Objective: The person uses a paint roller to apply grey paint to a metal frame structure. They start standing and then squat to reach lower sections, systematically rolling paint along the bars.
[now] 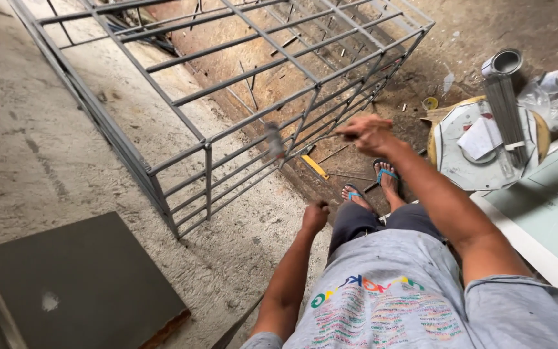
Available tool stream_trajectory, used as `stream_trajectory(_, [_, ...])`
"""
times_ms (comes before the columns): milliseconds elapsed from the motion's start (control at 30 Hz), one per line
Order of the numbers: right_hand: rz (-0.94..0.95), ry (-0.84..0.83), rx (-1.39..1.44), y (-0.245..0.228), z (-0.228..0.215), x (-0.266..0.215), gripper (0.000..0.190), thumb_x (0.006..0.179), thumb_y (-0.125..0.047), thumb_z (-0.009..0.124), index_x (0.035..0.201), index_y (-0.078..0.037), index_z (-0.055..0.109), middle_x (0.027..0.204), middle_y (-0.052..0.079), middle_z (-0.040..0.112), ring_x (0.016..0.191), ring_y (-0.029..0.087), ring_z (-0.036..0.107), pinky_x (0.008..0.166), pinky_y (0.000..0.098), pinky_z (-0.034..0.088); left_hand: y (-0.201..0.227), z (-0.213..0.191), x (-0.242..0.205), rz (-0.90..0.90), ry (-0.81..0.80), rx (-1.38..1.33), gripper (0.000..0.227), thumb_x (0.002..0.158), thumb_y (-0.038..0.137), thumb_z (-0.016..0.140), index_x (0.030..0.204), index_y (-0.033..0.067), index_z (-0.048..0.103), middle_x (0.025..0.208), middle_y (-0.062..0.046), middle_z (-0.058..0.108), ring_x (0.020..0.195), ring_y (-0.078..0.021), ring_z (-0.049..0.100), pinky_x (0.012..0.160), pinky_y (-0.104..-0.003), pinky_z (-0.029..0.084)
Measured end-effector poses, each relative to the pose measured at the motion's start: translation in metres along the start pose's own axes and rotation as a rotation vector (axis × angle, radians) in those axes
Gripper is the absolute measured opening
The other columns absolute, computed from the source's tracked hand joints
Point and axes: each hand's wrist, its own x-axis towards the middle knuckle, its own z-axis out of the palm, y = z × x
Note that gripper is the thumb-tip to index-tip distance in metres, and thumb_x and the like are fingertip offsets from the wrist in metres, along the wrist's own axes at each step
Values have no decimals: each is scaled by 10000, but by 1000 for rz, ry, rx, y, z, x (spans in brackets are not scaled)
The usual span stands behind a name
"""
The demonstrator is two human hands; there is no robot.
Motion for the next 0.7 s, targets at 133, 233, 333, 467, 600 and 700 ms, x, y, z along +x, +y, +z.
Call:
stream_trajectory(133, [104,-39,-48,38,-9,-27,248,1061,-347,552,1240,-404,714,996,-17,709,960,213,669,958,388,443,17,14,-15,48,-23,-19,358,997,240,549,1273,73,707,1115,-210,745,1165,-431,667,998,-553,515])
stream_trajectory(233, [95,-5,-97,41,-6,-57,251,1021,-356,606,1249,-388,705,1036,-3,700,1028,231,675,978,393,450,3,30,-15,60,-55,11,361,1001,226,541,1274,54,703,1105,-217,746,1141,-438,676,982,-562,528])
stream_trajectory(333, [73,-41,-126,52,21,-70,356,948,-258,642,1268,-402,705,1082,1,709,1043,241,678,981,424,457,-16,37,-10,57,-56,34,352,999,225,551,1262,55,711,1095,-230,744,1116,-444,686,955,-563,545])
stream_trajectory(467, [264,-255,116,46,33,-57,308,941,-376,636,1234,-406,727,1066,38,764,1087,272,706,953,428,510,-33,28,-8,-13,-24,106,342,979,264,559,1232,109,730,1071,-214,751,1105,-433,693,955,-551,551])
stream_trajectory(600, [470,-247,610,36,52,-53,311,924,-304,695,1227,-323,759,840,112,786,868,262,750,837,423,555,-28,3,-16,-46,8,114,352,968,306,551,1233,156,727,1095,-202,751,1140,-417,682,987,-539,543])
stream_trajectory(700, [430,-169,729,62,112,-50,276,980,-240,665,1238,-208,759,827,167,770,806,299,742,760,428,548,-25,-7,-10,-36,27,95,366,967,292,542,1243,128,719,1098,-200,750,1152,-432,672,1000,-552,535])
